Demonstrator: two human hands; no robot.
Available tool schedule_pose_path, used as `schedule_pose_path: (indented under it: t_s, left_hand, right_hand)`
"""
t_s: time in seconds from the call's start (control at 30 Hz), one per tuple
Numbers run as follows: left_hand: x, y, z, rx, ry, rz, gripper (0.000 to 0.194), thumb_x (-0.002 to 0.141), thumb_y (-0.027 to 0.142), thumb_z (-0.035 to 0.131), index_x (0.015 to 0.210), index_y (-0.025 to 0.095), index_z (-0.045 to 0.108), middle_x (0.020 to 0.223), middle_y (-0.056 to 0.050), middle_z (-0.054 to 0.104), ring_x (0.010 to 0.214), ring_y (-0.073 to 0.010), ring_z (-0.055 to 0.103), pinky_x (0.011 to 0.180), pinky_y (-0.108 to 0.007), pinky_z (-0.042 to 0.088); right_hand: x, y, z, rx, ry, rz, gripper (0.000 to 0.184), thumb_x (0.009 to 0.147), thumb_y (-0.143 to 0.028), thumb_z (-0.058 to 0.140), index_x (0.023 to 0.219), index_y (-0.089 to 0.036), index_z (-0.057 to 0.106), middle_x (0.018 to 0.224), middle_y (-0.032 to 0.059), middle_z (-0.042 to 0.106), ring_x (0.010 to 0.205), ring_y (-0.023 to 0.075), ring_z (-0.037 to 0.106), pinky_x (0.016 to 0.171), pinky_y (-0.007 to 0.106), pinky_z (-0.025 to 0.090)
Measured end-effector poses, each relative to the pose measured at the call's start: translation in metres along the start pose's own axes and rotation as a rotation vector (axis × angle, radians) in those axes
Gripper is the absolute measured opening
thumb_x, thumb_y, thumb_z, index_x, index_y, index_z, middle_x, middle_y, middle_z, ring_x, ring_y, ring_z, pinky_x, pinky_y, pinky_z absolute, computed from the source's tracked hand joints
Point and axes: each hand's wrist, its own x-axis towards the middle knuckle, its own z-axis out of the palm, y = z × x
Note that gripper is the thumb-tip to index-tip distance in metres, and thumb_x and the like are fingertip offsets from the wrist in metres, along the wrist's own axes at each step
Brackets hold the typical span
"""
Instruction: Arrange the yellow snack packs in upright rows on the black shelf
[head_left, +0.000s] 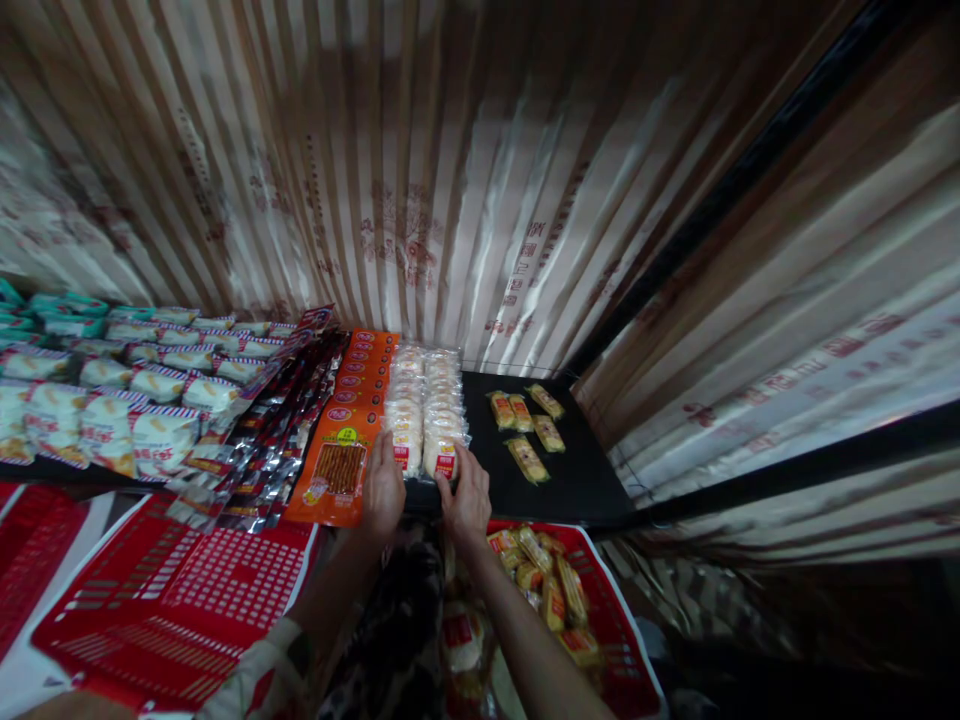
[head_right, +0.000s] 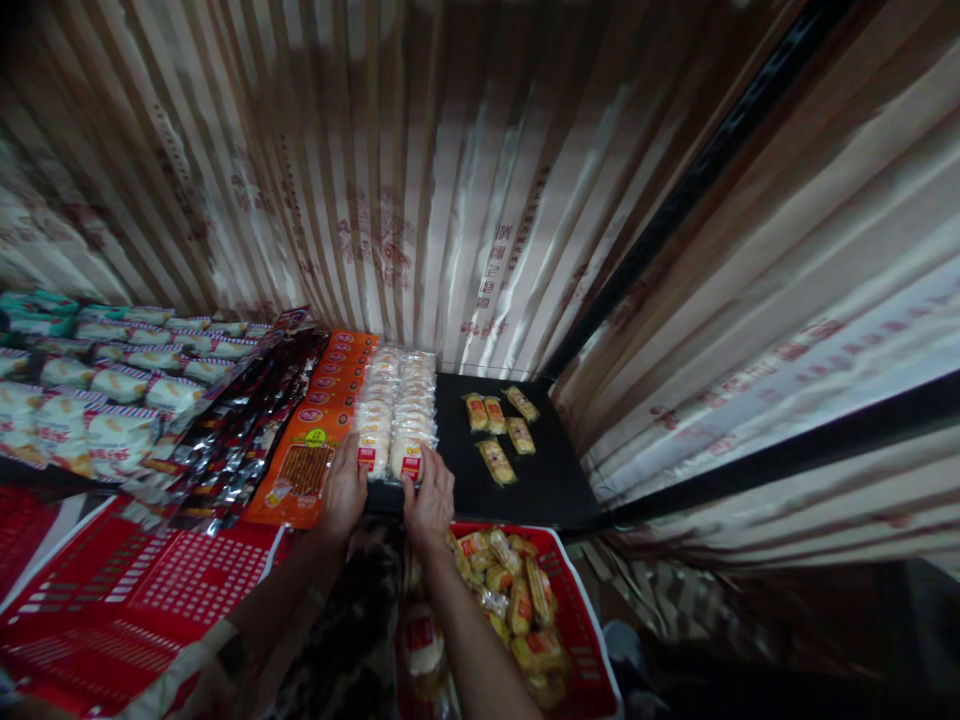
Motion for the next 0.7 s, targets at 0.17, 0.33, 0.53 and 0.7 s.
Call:
schedule_pose_path:
  t_s: [0.17,0.33,0.53,0.7]
  left_hand:
    - [0.001,-0.004,0.001,0.006,-0.016,0.015,0.047,0.085,0.013,0.034,0.131,0.013,0.040,0.135,-0.014,0.047,0.131,-0.0228,0.036,0.107,-0.041,0.035]
    - [-0.002,-0.002,0.000,0.030,-0.015,0.015,0.049,0.085,0.012,0.034,0.134,0.012,0.036,0.139,-0.015,0.041,0.132,-0.0236,0.034,0.108,-0.041,0.034]
    - [-0.006,-0.003,0.003,0.019,-0.021,0.014,0.051,0.086,0.012,0.032,0.137,0.008,0.030,0.144,-0.019,0.033,0.136,-0.0259,0.025,0.109,-0.043,0.031]
    - [-0.009,-0.002,-0.002,-0.031,-0.001,0.066,0.053,0.086,0.014,0.036,0.138,0.015,0.029,0.149,-0.015,0.024,0.139,-0.0265,0.015,0.110,-0.048,0.028]
  right_hand:
    - [0.000,-0.002,0.002,-0.011,0.017,-0.008,0.049,0.087,-0.035,0.042,0.133,-0.020,0.039,0.128,0.0112,0.049,0.115,0.0246,0.044,0.097,0.040,0.037]
    - [-0.001,-0.006,-0.003,-0.019,0.024,-0.026,0.049,0.087,-0.037,0.042,0.133,-0.020,0.039,0.127,0.0117,0.049,0.116,0.0250,0.043,0.096,0.040,0.038]
    - [-0.003,-0.004,-0.006,-0.001,-0.003,0.007,0.050,0.088,-0.038,0.041,0.136,-0.026,0.037,0.127,0.0092,0.047,0.114,0.0244,0.043,0.096,0.041,0.039]
    - [-0.012,0.000,-0.011,0.060,0.038,-0.028,0.048,0.090,-0.037,0.037,0.136,-0.025,0.038,0.136,0.0121,0.036,0.122,0.0257,0.037,0.097,0.045,0.037]
